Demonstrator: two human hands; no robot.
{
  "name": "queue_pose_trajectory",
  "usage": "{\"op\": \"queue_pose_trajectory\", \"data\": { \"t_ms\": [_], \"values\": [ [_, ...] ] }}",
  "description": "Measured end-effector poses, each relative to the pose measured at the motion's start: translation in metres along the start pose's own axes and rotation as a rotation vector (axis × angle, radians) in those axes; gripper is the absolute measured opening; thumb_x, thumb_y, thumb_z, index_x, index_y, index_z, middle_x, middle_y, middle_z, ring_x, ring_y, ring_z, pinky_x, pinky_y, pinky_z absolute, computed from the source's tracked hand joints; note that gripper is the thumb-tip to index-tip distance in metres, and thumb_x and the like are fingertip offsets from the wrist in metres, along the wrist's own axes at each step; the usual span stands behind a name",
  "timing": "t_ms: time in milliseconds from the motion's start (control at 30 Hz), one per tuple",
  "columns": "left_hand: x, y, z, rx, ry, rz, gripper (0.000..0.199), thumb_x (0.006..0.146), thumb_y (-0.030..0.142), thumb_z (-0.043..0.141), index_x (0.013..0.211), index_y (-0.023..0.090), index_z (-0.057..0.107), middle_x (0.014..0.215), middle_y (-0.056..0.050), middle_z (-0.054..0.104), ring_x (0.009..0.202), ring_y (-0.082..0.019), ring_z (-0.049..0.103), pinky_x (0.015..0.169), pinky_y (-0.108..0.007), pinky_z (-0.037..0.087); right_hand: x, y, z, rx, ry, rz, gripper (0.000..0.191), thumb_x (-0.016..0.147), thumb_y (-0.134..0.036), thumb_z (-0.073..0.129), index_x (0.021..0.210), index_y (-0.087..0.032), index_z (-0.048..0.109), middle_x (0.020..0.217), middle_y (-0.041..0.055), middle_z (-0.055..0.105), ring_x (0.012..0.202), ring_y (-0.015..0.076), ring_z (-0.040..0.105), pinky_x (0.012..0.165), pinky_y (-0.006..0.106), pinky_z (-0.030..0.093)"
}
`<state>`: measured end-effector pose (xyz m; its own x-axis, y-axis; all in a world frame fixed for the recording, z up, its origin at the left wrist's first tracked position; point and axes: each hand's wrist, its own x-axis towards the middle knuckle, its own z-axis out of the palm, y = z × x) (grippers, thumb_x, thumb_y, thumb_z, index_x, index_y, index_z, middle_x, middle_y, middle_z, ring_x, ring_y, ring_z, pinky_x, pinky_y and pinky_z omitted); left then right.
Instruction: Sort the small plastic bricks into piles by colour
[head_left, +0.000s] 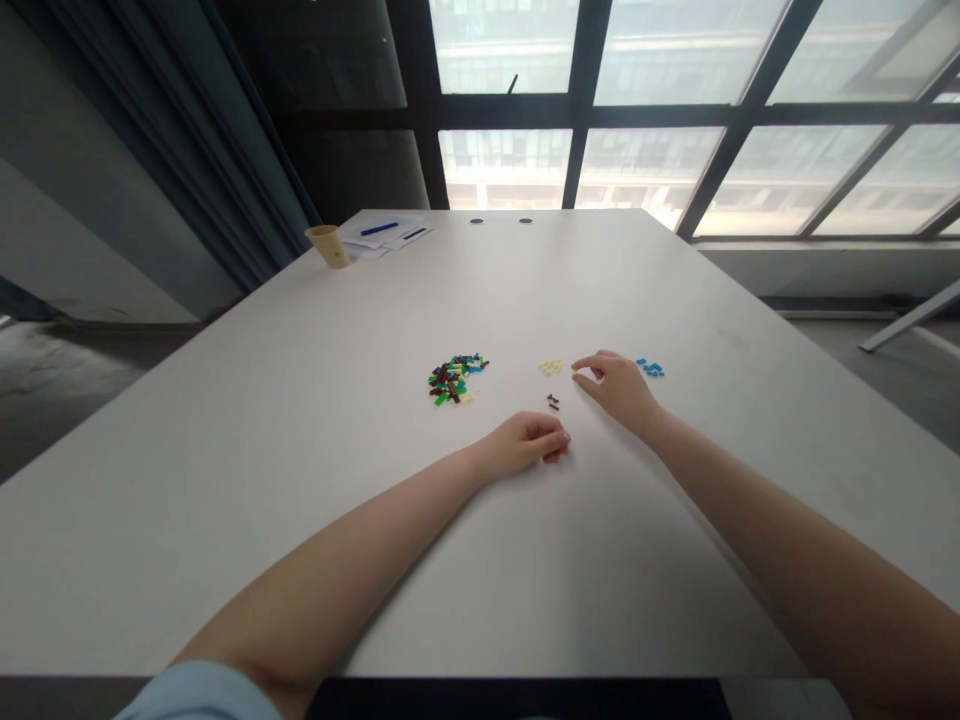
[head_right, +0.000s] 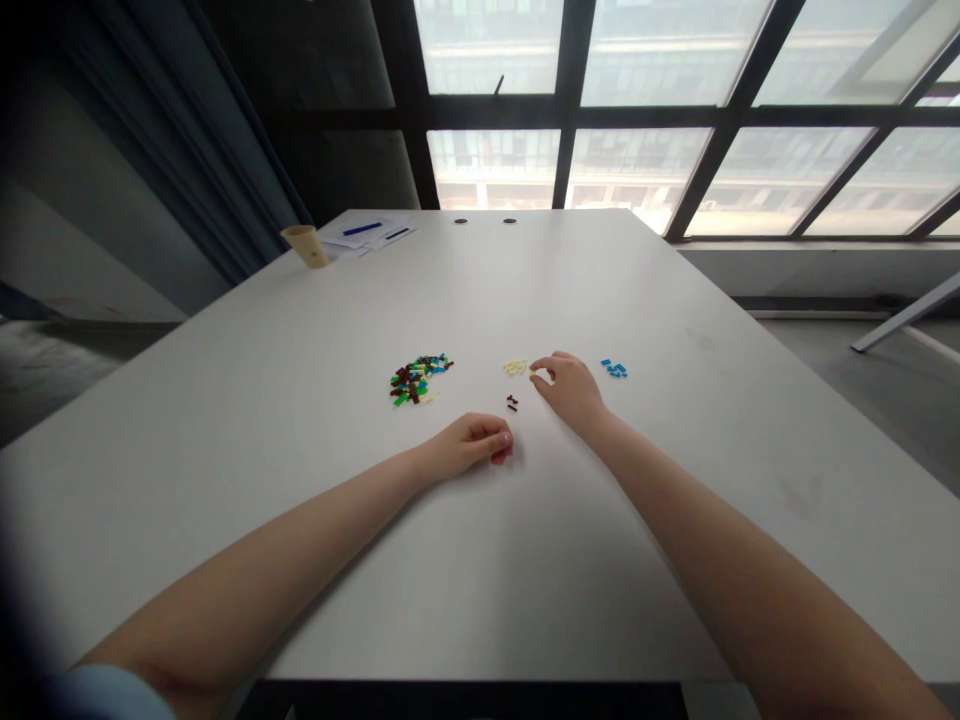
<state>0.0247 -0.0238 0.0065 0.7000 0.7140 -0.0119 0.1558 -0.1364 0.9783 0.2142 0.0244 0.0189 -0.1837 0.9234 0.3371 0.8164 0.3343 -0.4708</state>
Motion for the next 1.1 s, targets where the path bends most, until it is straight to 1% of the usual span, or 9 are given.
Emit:
{"op": "queue_pose_trajectory", "data": {
  "t_ms": [133, 233, 467, 600, 700, 800, 867, 933, 1100],
  "values": [
    [-0.007, 0.007, 0.004, 0.432, -0.183, 0.258, 0.034, 0.083, 0.038, 0.045, 0.061, 0.015, 0.055, 0.055, 0.000, 0.048, 0.052, -0.008, 0.039, 0.053, -0.021, 0.033, 0.016, 0.010, 0.020, -0.130, -0.085, 0.097, 0.021, 0.075, -0.025, 0.054, 0.086, -0.019, 0.071, 0.074, 0.0040, 0.058, 0.065, 0.0144, 0.050, 0.068, 0.029, 0.038],
    [-0.007, 0.007, 0.005, 0.596, -0.246, 0.404, 0.028, 0.083, 0.030, 0.045, 0.061, 0.016, 0.054, 0.058, -0.003, 0.051, 0.057, -0.011, 0.045, 0.059, -0.022, 0.036, 0.021, 0.011, 0.031, -0.149, -0.059, 0.128, 0.020, 0.076, -0.027, 0.055, 0.086, -0.021, 0.071, 0.082, 0.0056, 0.062, 0.070, 0.0149, 0.052, 0.070, 0.029, 0.039],
    [-0.006, 0.004, 0.003, 0.700, -0.230, 0.450, 0.027, 0.084, 0.029, 0.044, 0.062, 0.017, 0.055, 0.059, -0.004, 0.055, 0.059, -0.012, 0.048, 0.060, -0.022, 0.037, 0.023, 0.011, 0.032, -0.093, -0.039, 0.215, 0.026, 0.073, -0.031, 0.059, 0.093, -0.020, 0.070, 0.071, 0.0040, 0.061, 0.064, 0.0151, 0.052, 0.063, 0.028, 0.039],
    [-0.007, 0.005, 0.002, 0.762, -0.172, 0.420, 0.030, 0.085, 0.030, 0.042, 0.061, 0.017, 0.054, 0.060, -0.004, 0.055, 0.059, -0.011, 0.049, 0.060, -0.022, 0.036, 0.018, 0.011, 0.025, -0.118, -0.028, 0.195, 0.024, 0.076, -0.031, 0.054, 0.087, -0.019, 0.071, 0.071, 0.0048, 0.061, 0.066, 0.0158, 0.051, 0.065, 0.028, 0.037],
    [-0.006, 0.006, 0.001, 0.862, -0.011, 0.331, 0.032, 0.087, 0.032, 0.038, 0.066, 0.017, 0.056, 0.064, -0.005, 0.058, 0.063, -0.013, 0.051, 0.063, -0.024, 0.036, 0.011, 0.006, 0.017, -0.127, -0.019, 0.151, 0.024, 0.078, -0.031, 0.049, 0.079, -0.018, 0.069, 0.069, 0.0046, 0.060, 0.066, 0.0158, 0.050, 0.065, 0.028, 0.036],
    [-0.003, 0.009, -0.011, 1.029, 0.278, 0.062, 0.025, 0.087, 0.025, 0.038, 0.079, 0.016, 0.059, 0.076, -0.008, 0.061, 0.073, -0.017, 0.054, 0.067, -0.028, 0.037, -0.003, -0.003, 0.009, -0.123, -0.030, 0.116, 0.024, 0.078, -0.032, 0.047, 0.066, -0.018, 0.063, 0.064, 0.0034, 0.056, 0.062, 0.0148, 0.047, 0.061, 0.027, 0.034],
    [-0.003, 0.010, -0.028, 1.150, 0.451, -0.153, 0.021, 0.085, 0.018, 0.039, 0.088, 0.014, 0.060, 0.088, -0.011, 0.062, 0.082, -0.020, 0.054, 0.071, -0.032, 0.037, -0.015, -0.010, 0.005, -0.104, -0.055, 0.080, 0.026, 0.078, -0.032, 0.047, 0.057, -0.019, 0.054, 0.062, 0.0021, 0.053, 0.058, 0.0133, 0.045, 0.058, 0.026, 0.032],
    [-0.006, 0.011, -0.049, 1.250, 0.552, -0.308, 0.024, 0.084, 0.014, 0.038, 0.091, 0.015, 0.061, 0.096, -0.012, 0.060, 0.090, -0.024, 0.053, 0.073, -0.035, 0.037, -0.028, -0.014, 0.002, -0.079, -0.071, 0.046, 0.028, 0.078, -0.032, 0.047, 0.053, -0.019, 0.046, 0.060, 0.0008, 0.050, 0.056, 0.0121, 0.042, 0.057, 0.025, 0.030],
    [-0.016, 0.007, -0.097, 1.317, 0.719, -0.485, 0.031, 0.083, 0.014, 0.036, 0.092, 0.021, 0.065, 0.101, -0.010, 0.059, 0.099, -0.026, 0.048, 0.077, -0.039, 0.037, -0.048, -0.014, 0.001, -0.032, -0.075, 0.031, 0.029, 0.078, -0.031, 0.047, 0.053, -0.019, 0.039, 0.058, -0.0004, 0.046, 0.056, 0.0118, 0.041, 0.056, 0.024, 0.029]
  ]
}}
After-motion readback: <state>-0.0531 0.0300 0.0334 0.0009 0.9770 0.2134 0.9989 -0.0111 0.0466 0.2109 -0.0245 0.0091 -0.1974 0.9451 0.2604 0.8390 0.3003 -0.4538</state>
